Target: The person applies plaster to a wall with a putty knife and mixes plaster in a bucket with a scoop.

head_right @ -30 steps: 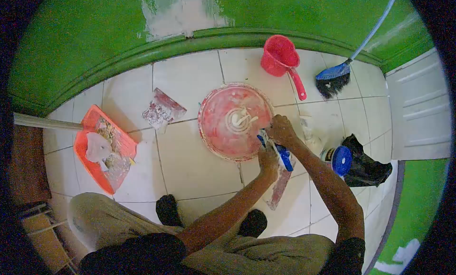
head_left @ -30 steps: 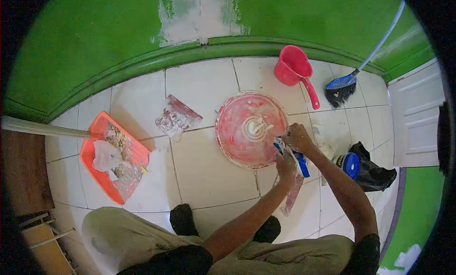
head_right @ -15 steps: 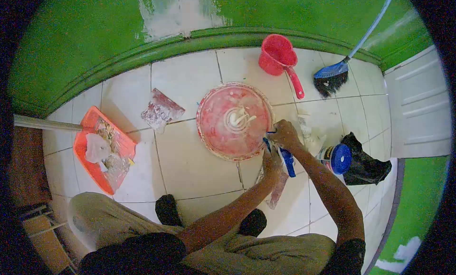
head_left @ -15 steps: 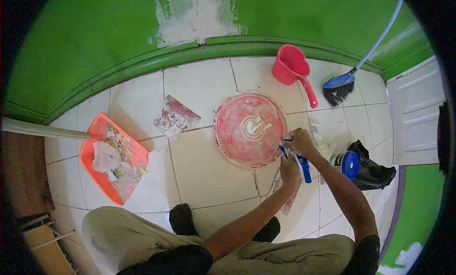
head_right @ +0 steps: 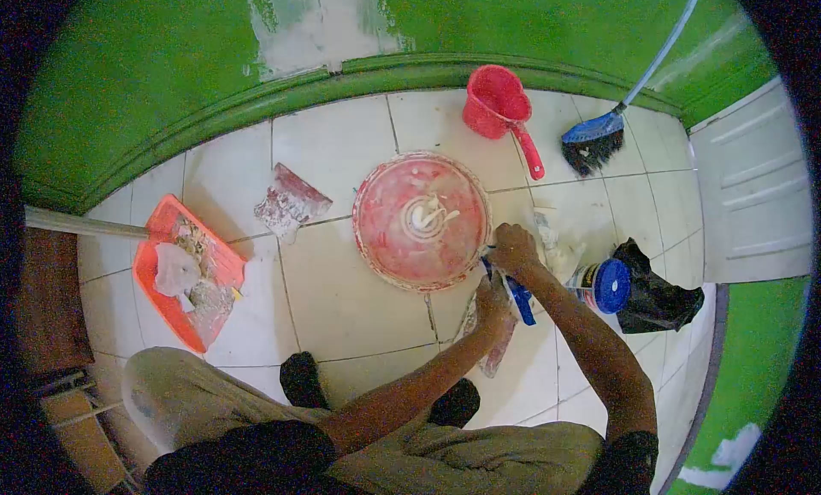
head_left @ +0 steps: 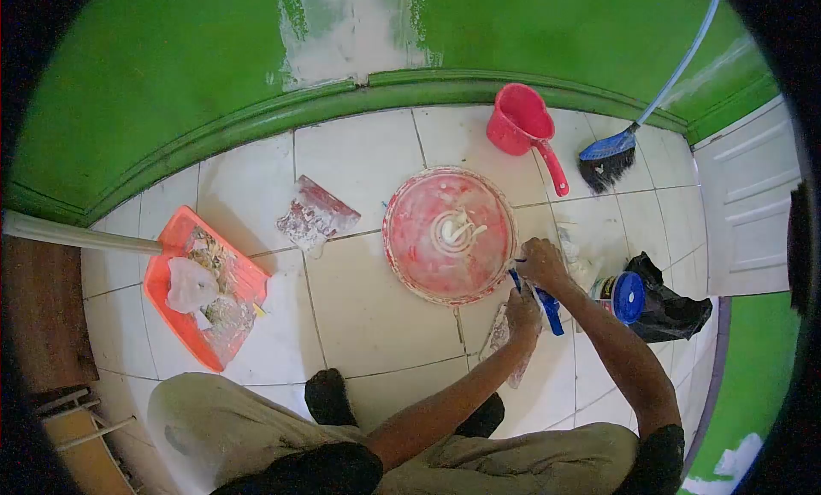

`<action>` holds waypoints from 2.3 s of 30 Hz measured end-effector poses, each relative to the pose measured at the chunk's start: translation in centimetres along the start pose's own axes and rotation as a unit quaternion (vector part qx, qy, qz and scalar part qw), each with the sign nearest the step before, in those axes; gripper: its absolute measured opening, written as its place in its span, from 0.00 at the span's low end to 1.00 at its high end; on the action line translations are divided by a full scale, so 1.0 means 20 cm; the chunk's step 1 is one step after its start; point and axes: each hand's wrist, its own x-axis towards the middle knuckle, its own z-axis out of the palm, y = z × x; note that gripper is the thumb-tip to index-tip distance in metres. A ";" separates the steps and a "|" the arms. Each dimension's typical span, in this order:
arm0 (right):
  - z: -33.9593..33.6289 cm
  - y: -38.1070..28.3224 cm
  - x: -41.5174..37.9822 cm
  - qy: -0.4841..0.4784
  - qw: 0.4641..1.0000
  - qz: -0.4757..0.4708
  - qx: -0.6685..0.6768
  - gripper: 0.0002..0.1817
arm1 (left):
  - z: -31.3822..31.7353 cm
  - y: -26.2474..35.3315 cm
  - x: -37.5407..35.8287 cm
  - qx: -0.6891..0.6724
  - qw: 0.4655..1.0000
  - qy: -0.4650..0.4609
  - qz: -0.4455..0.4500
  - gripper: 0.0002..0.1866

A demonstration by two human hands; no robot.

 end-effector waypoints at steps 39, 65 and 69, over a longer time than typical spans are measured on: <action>-0.10 1.28 -0.10 0.319 0.740 0.157 0.570 0.04 | -0.11 0.46 0.14 0.235 0.939 -0.097 0.230 0.13; -0.18 0.45 -0.47 0.067 0.996 0.055 0.004 0.38 | -0.09 0.45 0.17 0.093 0.973 -0.072 0.199 0.10; 0.00 0.48 -0.50 0.103 0.994 0.021 0.000 0.38 | -0.27 0.55 0.36 0.173 0.881 -0.013 0.440 0.11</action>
